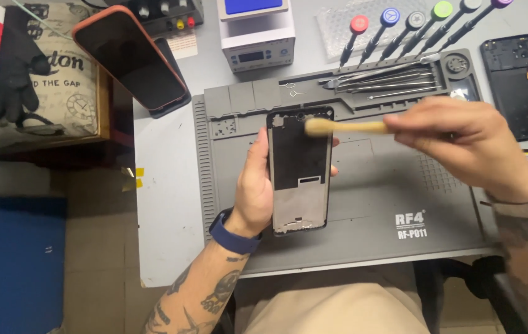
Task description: Cleaning the internal frame of a smartphone using a brush and a precision probe to remove debris and adhesive residue.
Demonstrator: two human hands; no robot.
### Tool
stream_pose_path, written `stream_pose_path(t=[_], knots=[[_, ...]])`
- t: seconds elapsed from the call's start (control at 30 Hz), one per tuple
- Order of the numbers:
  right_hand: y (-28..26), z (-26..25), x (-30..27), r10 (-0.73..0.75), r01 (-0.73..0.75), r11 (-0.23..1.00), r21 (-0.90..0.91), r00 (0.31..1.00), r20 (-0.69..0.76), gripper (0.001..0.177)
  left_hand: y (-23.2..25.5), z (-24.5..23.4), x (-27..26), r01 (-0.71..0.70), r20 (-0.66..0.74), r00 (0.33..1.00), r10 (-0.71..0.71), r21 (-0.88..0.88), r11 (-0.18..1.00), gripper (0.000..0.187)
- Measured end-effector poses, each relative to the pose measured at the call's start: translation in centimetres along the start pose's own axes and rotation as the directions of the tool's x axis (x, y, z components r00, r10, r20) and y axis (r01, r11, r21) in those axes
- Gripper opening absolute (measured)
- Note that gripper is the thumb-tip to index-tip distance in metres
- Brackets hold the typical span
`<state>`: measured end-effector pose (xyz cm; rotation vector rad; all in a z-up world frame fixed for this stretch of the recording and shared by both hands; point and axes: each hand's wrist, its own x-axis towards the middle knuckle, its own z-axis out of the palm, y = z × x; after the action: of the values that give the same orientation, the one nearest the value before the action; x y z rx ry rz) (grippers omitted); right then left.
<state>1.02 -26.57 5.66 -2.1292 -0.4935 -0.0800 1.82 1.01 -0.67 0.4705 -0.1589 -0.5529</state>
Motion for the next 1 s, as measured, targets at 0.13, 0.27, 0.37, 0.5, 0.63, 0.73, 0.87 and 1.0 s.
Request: stream_pose_path(t=[0.13,0.27,0.37,0.5,0.63,0.73,0.87,1.0], knots=[[1.0,-0.8,0.0,0.014,-0.05,0.996,0.076,0.908,0.419,0.039,0.3,0.1,-0.2,0.075,-0.047,0.996,-0.071,0.083,0.994,0.077],[1.5,-1.1,-0.2,0.005,-0.01,1.0,0.028,0.989,0.148,0.028,0.3,0.3,0.0,-0.024,-0.015,1.0,0.026,0.091,0.996,0.072],[1.4,-0.9,-0.3,0.02,-0.023,1.0,0.017,0.991,0.134,0.028,0.3,0.2,0.0,-0.027,-0.02,0.999,0.029,0.09,0.996,0.071],[1.8,-1.2,-0.2,0.009,-0.011,1.0,0.006,0.941,0.339,0.033,0.5,0.5,0.0,0.016,-0.077,0.997,-0.005,0.144,0.989,0.072],[0.2,1.5,0.0,-0.059,0.056,0.995,0.085,0.998,0.033,0.025,0.2,0.2,0.4,-0.035,-0.028,0.999,0.035,0.028,0.999,0.07],[0.2,2.0,0.6,-0.141,0.11,0.99,0.091,0.859,0.493,0.028,0.4,0.1,0.2,-0.01,-0.059,0.998,0.017,0.128,0.992,0.07],[0.7,2.4,0.5,-0.117,0.1,0.992,0.08,0.96,0.253,0.027,0.3,-0.8,0.5,-0.012,-0.009,1.0,0.012,0.023,1.0,0.07],[0.0,3.2,0.2,-0.174,0.15,0.983,0.108,0.949,0.263,0.028,0.6,-0.9,0.5,-0.001,-0.014,1.0,0.002,0.014,1.0,0.072]])
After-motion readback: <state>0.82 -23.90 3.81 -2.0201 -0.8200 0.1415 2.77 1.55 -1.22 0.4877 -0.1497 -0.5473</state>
